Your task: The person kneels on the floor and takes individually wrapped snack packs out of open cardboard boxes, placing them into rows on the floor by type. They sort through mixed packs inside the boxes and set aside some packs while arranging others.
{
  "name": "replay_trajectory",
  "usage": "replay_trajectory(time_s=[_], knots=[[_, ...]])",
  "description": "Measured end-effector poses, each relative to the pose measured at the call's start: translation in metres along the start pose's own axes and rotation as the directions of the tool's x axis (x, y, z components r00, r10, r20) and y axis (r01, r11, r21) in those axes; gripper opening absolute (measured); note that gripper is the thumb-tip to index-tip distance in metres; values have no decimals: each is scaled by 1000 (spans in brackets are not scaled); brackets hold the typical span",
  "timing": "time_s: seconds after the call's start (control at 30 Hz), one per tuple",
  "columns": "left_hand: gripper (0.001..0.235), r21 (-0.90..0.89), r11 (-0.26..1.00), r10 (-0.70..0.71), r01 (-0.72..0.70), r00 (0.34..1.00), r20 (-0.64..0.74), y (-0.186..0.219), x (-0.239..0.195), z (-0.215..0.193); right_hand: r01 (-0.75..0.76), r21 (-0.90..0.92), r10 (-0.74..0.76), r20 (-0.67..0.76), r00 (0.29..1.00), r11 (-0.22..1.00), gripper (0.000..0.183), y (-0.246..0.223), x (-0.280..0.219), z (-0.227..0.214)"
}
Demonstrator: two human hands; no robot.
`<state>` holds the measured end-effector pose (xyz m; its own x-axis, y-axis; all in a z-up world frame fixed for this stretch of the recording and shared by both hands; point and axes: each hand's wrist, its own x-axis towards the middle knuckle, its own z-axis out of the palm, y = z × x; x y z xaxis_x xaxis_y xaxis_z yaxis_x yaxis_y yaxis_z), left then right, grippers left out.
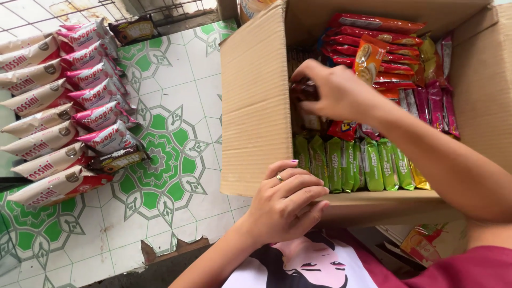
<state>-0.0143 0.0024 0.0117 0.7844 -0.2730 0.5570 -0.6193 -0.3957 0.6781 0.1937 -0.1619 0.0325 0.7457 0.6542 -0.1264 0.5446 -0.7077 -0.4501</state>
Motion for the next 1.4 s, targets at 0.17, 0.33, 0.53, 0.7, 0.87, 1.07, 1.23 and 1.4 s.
replay_trajectory(time_s=[0.17, 0.33, 0.53, 0.7, 0.87, 1.07, 1.23, 1.4], knots=[[21, -177, 982, -78, 73, 997, -20, 4, 3, -16, 40, 251, -17, -91, 996, 967, 57, 4, -10, -51], [40, -435, 849, -361, 300, 930, -63, -3, 7, -31, 65, 417, -55, -35, 998, 907, 52, -27, -5, -83], [76, -674, 683, -546, 281, 809, -216, -42, 10, -39, 26, 622, -123, 113, 986, 783, 61, -87, 29, -75], [63, -891, 417, -617, 180, 776, -132, -79, -2, -56, -69, 691, -193, 295, 936, 719, 62, -131, 75, -33], [40, -901, 434, -702, -21, 619, -352, -122, -15, -84, 59, 598, -307, 322, 896, 799, 69, -143, 132, 13], [32, -915, 387, -766, -112, 512, -387, -185, -38, -112, 22, 600, -355, 442, 824, 800, 51, -134, 212, 67], [42, -933, 357, -867, 44, 387, -313, -225, -50, -127, 81, 463, -313, 450, 836, 883, 42, -134, 300, 87], [41, -947, 297, -916, 121, 318, -247, -257, -69, -113, 73, 267, -180, 403, 897, 961, 50, -103, 399, 119]])
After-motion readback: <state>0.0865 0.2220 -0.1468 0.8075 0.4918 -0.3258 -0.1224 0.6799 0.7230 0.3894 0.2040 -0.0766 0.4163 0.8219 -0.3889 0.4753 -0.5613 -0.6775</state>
